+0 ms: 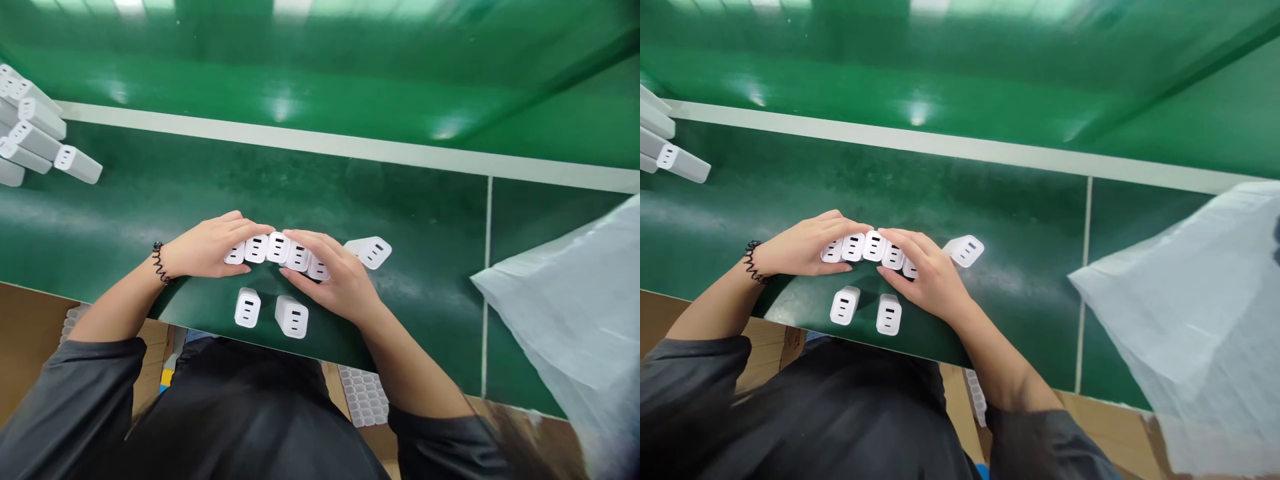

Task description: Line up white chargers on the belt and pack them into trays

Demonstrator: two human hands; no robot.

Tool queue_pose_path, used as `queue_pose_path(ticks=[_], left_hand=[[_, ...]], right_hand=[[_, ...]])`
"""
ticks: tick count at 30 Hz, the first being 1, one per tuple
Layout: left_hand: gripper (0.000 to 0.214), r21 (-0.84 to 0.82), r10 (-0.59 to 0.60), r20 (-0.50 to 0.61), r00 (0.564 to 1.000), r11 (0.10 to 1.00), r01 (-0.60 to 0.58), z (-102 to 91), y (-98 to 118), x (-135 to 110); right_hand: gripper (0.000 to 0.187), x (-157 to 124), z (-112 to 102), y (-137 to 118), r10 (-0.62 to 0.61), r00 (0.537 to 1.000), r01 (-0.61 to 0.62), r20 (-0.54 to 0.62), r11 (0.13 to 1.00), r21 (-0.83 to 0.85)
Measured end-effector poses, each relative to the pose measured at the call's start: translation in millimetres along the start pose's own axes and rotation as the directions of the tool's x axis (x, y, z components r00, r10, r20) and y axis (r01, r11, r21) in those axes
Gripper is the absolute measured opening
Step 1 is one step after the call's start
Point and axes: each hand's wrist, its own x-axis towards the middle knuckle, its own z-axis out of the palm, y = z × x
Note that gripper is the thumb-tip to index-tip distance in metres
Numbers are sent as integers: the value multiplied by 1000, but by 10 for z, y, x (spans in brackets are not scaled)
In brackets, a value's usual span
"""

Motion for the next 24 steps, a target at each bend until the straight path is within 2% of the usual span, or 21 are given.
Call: queue_pose_path(ticks=[5, 9, 13, 20, 24], left_hand=[[55, 163, 0, -12, 1000, 987, 2, -7, 115, -25], [54, 215, -15, -21, 1000, 977, 19, -17, 159, -36], [55, 209, -10, -16, 1000, 978, 13, -11, 167, -42], [49, 176, -39, -35, 999, 983, 44, 27, 219, -36], [51, 113, -75, -45, 996, 990, 80, -22, 245, -43]], right_hand=[[51, -10, -29, -13, 9, 999, -10, 47, 1000, 23], [56, -20, -51, -31, 30, 994, -32, 104, 999, 21], [59, -27, -100, -72, 21, 989, -18, 147, 1000, -19], [58, -21, -166, -124, -32, 991, 42, 129, 996, -80], [59, -28, -189, -130, -24, 995, 31, 98, 997, -67]])
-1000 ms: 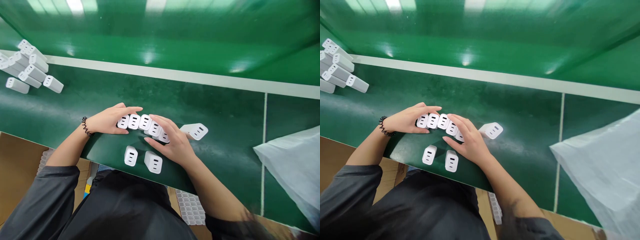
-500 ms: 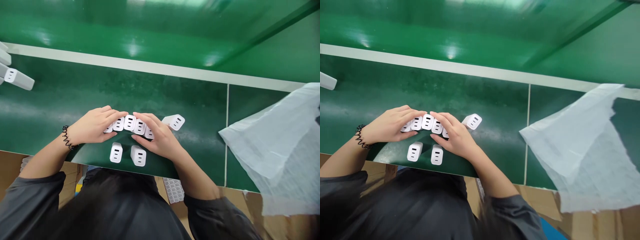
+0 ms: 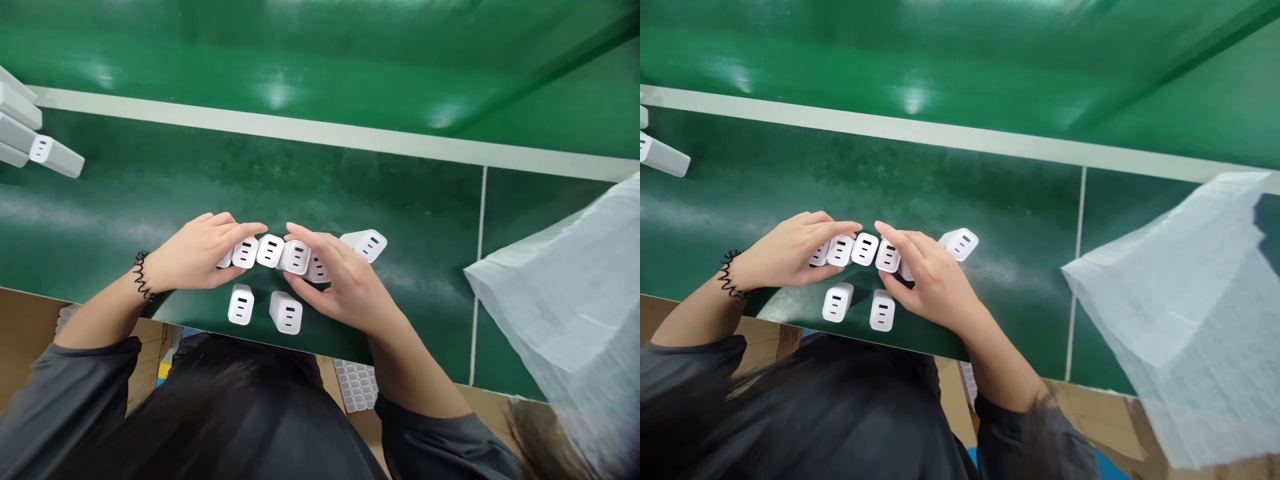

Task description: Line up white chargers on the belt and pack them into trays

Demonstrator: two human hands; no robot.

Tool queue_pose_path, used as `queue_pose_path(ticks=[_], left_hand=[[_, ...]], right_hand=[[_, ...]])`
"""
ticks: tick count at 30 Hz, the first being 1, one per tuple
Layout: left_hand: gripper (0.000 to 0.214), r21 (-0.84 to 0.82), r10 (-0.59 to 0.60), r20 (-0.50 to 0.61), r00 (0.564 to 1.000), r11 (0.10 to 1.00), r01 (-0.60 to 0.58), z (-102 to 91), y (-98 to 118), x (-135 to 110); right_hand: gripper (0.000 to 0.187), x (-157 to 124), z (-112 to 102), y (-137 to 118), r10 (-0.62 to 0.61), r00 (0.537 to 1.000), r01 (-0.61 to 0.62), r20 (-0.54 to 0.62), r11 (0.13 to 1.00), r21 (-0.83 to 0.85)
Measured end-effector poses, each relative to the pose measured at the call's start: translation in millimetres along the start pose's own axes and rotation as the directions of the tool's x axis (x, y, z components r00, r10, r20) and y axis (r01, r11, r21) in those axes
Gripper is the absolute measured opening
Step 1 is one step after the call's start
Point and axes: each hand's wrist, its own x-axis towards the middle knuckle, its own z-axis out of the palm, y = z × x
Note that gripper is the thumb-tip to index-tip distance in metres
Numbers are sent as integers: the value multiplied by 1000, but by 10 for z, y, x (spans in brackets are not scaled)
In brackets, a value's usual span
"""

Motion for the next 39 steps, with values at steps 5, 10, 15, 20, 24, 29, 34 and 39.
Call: queue_pose_path(ticks=[5, 10, 15, 20, 24, 29, 34, 39], left_hand=[[45, -261, -108, -135, 985, 963, 69, -199, -3, -31], [49, -375, -333, -362, 871, 907, 191, -243, -181, 4], [56, -285, -352, -278, 894, 919, 273, -237, -285, 325], [49, -162, -155, -81, 985, 977, 140, -175, -111, 971], [55, -143, -86, 120, 989, 984, 103, -82, -3, 1377], [82, -276, -94, 93, 991, 954, 117, -250, -40, 1162], [87, -367, -70, 59, 996, 926, 86, -348, -211, 354], [96, -321, -39, 139, 989, 944, 83, -188, -307, -92]], right_hand=[[63, -43, -78, 3, 16, 978, -25, -206, 999, -43], [57, -36, -250, 151, 121, 852, -190, -509, 978, -86], [55, 27, -295, 353, 176, 895, -231, -409, 969, -88], [56, 11, -228, 497, 219, 926, -260, -308, 961, -97], [57, -4, -228, 564, 272, 932, -293, -240, 954, -58], [46, -21, -405, 374, 146, 934, -194, -327, 974, -118], [33, -158, -566, 43, 48, 989, -63, -141, 993, -104], [45, -227, -447, -63, 18, 986, 15, 169, 981, -194]])
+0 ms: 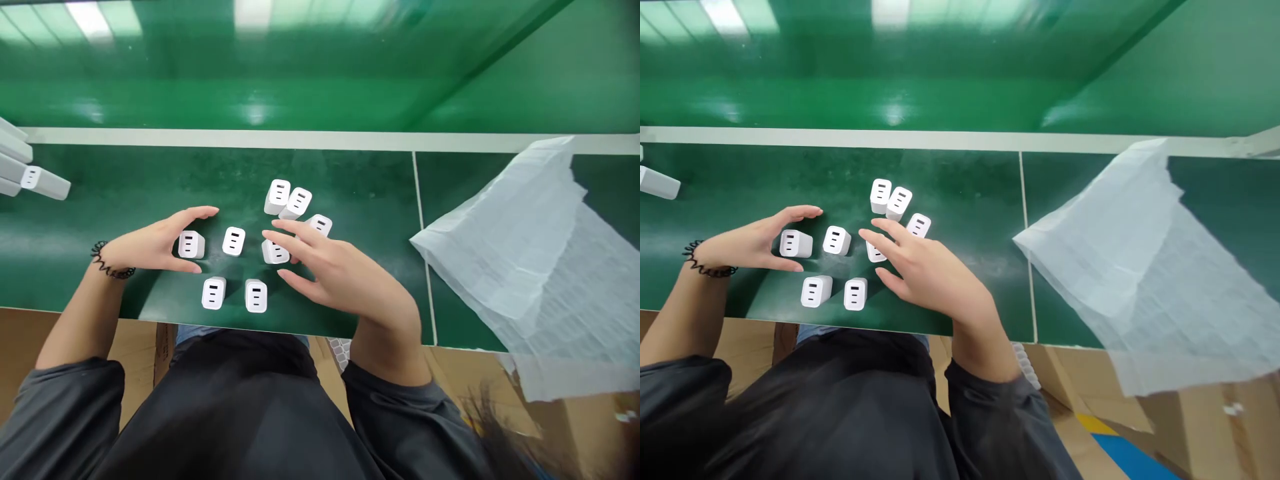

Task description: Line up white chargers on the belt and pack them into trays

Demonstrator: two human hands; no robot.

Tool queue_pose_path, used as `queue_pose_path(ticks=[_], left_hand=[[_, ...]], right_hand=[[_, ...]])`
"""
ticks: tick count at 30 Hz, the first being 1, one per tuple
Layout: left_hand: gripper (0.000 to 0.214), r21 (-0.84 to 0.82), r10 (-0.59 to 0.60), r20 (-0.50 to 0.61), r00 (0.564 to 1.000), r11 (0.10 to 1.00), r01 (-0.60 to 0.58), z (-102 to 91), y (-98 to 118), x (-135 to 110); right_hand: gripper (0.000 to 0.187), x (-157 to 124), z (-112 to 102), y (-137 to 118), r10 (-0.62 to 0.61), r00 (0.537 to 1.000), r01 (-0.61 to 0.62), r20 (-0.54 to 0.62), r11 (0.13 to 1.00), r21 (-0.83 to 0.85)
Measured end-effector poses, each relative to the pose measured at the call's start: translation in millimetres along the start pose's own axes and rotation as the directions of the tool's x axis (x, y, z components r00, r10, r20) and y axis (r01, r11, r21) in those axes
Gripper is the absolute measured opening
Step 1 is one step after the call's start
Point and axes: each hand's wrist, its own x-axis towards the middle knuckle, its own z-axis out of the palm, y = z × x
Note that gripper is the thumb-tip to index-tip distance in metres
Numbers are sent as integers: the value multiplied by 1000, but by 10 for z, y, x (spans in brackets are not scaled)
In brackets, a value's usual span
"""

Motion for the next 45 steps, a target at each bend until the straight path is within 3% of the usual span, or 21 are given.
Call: queue_pose_path(ticks=[5, 10, 14, 19, 21, 25, 28, 30, 34, 39, 45], left_hand=[[72, 10, 33, -6, 999, 999, -33, 119, 84, 169], [78, -32, 157, -29, 987, 987, -158, 228, 153, 390], [80, -83, 160, -87, 983, 982, -168, 307, 119, 385], [83, 24, 155, -52, 987, 988, -154, 294, 181, 281], [80, 100, 139, -52, 989, 986, -134, 271, 236, 240], [77, 195, 143, -89, 986, 973, -124, 288, 308, 205], [66, 234, 228, -124, 966, 953, -195, 368, 319, 237], [52, 253, 287, -144, 947, 936, -245, 424, 314, 267], [33, 286, 330, -187, 925, 919, -270, 460, 289, 296], [35, 339, 289, -203, 936, 917, -210, 377, 236, 275], [42, 310, 147, -181, 972, 947, -85, 186, 120, 235]], right_hand=[[47, 154, 207, -2, 41, 999, -41, 19, 999, 29], [47, 275, 398, 5, 27, 997, -15, -79, 988, 151], [47, 299, 518, 12, 7, 993, 26, -122, 965, 263], [62, 281, 483, 23, -33, 998, 57, -57, 877, 478], [59, 265, 405, 21, -22, 999, 37, -37, 862, 505], [40, 205, 250, -50, -49, 995, 76, -86, 935, 347], [48, 158, 236, -169, -177, 967, 205, -185, 968, 145], [48, 141, 287, -257, -311, 925, 328, -217, 943, 47], [38, 148, 475, -382, -545, 833, 534, -94, 837, -121], [36, 168, 671, -432, -518, 854, 492, -52, 836, -242], [22, 220, 642, -340, -453, 880, 416, -143, 880, -228]])
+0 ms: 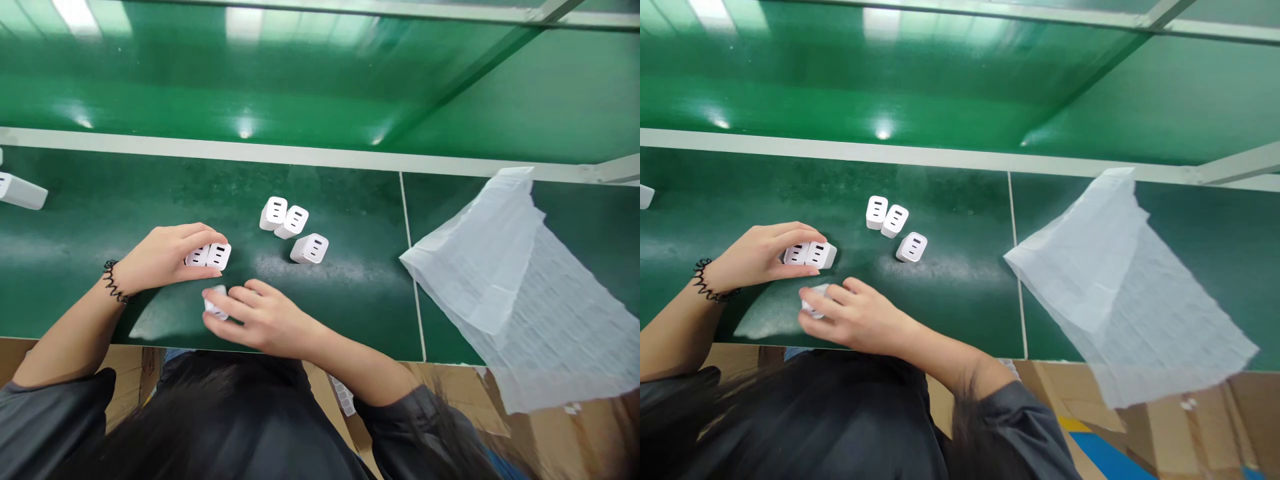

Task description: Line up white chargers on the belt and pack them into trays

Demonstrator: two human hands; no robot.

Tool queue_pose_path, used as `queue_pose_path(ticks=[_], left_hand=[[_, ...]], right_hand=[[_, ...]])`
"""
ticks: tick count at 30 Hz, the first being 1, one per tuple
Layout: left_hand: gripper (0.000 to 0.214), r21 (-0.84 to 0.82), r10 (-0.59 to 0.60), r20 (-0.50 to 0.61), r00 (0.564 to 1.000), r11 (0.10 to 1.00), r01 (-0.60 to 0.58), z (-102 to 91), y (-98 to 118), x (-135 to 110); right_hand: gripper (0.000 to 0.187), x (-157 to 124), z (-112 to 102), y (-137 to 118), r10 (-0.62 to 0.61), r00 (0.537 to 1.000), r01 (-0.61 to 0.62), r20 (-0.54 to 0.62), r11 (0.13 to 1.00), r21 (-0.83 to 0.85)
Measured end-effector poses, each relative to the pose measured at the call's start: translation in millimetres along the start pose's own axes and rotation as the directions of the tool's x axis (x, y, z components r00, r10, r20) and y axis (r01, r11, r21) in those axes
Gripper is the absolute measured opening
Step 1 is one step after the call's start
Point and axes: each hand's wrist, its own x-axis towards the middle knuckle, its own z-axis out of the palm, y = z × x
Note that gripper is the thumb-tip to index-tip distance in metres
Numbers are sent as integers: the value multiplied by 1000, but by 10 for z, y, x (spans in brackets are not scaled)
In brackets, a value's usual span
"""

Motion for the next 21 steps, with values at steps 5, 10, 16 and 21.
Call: queue_pose_path(ticks=[5, 10, 16, 21], left_hand=[[45, -68, -41, 69, 997, 997, 46, -35, -34, 8], [50, -107, 3, 90, 996, 994, 7, -15, 31, 12], [79, -151, 50, 202, 978, 988, -20, -185, -61, -75], [76, -71, -61, 322, 945, 994, 88, -247, -146, -131]], right_hand=[[17, -32, -29, 240, 195, 981, -195, -7, 981, 16], [38, -53, -37, 325, 253, 967, -249, -11, 959, 135], [69, -83, -254, 357, 295, 952, -305, 77, 917, 257], [77, -163, -395, 408, 304, 904, -387, 299, 879, 279]])
